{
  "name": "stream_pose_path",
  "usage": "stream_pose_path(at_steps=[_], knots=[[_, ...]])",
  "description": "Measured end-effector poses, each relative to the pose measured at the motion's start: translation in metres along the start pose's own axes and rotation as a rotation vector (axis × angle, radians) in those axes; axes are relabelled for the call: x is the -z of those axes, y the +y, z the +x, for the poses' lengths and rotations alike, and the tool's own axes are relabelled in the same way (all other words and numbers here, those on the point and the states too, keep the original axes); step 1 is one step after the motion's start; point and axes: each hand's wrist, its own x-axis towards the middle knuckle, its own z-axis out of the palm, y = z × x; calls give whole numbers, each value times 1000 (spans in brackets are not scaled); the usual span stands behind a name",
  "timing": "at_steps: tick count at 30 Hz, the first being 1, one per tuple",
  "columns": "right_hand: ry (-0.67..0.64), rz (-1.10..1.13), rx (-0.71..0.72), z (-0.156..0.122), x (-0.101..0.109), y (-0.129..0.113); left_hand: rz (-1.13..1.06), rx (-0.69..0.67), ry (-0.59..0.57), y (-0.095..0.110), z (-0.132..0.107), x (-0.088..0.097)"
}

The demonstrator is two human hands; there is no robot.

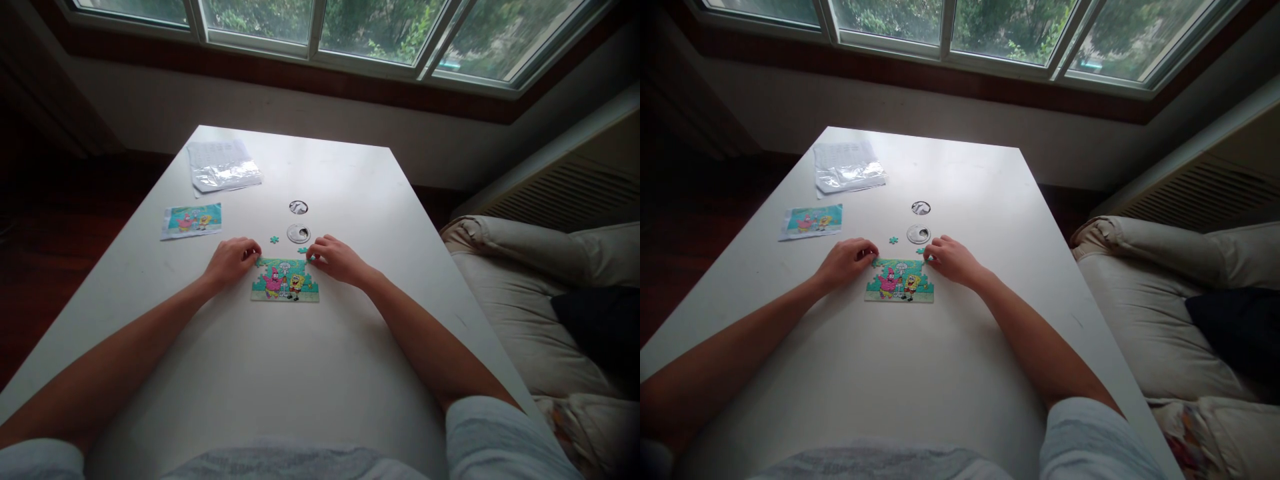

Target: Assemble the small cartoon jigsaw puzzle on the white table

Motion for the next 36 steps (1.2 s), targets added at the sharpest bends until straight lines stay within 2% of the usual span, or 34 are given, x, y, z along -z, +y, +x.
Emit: stream_pose_path(at_steps=[9,16,20,25,28,31,33,36], knots=[[-14,-34,-30,2,-1,-6,-7,-1,-6,2,1,1],[-20,66,-26,2,2,-5,-9,-7,-13,1,1,2],[-5,218,-38,2,3,-7,-26,-27,-6,1,1,2],[144,466,-113,4,-7,-20,-70,-41,18,9,-2,1],[190,740,-212,8,-18,-28,-101,-62,32,15,-3,-1],[185,1007,-300,12,-28,-31,-128,-80,41,22,-5,-3],[181,1032,-324,13,-32,-30,-150,-90,41,27,-7,-4],[218,923,-312,14,-33,-28,-178,-100,45,33,-8,-6]])
